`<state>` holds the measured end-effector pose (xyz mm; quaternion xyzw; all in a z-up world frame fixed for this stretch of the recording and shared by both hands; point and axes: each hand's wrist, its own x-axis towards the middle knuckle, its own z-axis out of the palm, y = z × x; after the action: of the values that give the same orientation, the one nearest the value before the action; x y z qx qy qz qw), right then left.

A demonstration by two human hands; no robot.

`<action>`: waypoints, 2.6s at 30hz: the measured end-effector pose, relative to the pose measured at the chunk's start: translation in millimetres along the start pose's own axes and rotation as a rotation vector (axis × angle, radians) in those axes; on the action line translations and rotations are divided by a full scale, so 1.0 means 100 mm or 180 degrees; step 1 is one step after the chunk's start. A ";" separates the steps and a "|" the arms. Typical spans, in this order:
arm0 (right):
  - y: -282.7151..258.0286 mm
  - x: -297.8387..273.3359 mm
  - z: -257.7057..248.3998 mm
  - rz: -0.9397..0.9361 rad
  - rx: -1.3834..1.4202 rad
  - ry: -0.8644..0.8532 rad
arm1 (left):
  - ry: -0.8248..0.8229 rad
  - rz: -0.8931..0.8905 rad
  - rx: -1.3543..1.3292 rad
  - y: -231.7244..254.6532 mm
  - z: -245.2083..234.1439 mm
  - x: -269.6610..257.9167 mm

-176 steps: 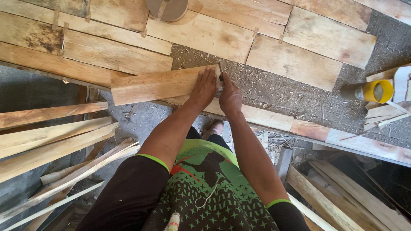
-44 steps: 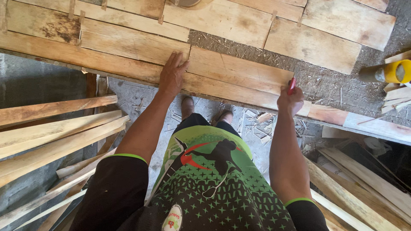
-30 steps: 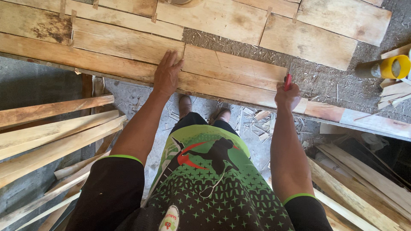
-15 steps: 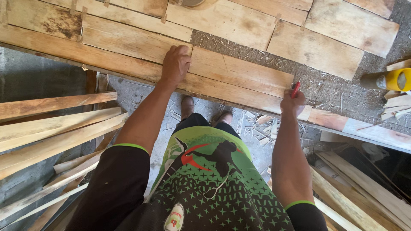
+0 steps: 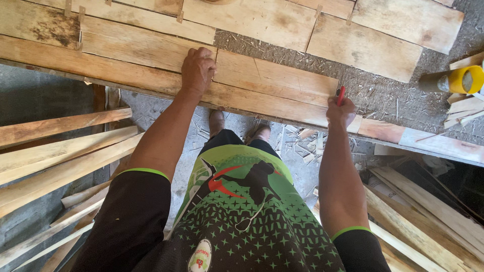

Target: The person uses a red utility knife to scrape the surface of wooden planks arranged on a workbench. They repeatedly scrape along the grain and edges of the planks, occasionally lifting and repositioning them to access different areas.

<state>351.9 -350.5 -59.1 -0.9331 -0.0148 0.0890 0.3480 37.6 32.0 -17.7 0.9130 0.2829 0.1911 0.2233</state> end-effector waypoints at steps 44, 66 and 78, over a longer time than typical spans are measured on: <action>0.15 0.24 -0.05 0.0268 -0.0097 -0.0467 | -0.1017 -0.0584 0.0106 -0.05 -0.13 0.30; 0.23 0.29 -0.02 0.0111 -0.0097 -0.0480 | -0.1383 -0.0591 0.0306 -0.04 -0.18 0.49; 0.08 0.20 -0.11 0.0211 -0.0216 -0.0591 | -0.0898 -0.0414 -0.0016 -0.08 -0.12 0.32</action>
<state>373.4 -362.4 -59.2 -0.9321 -0.0192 0.1860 0.3103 52.7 60.6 -4.6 0.9100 0.3067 0.0468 0.2750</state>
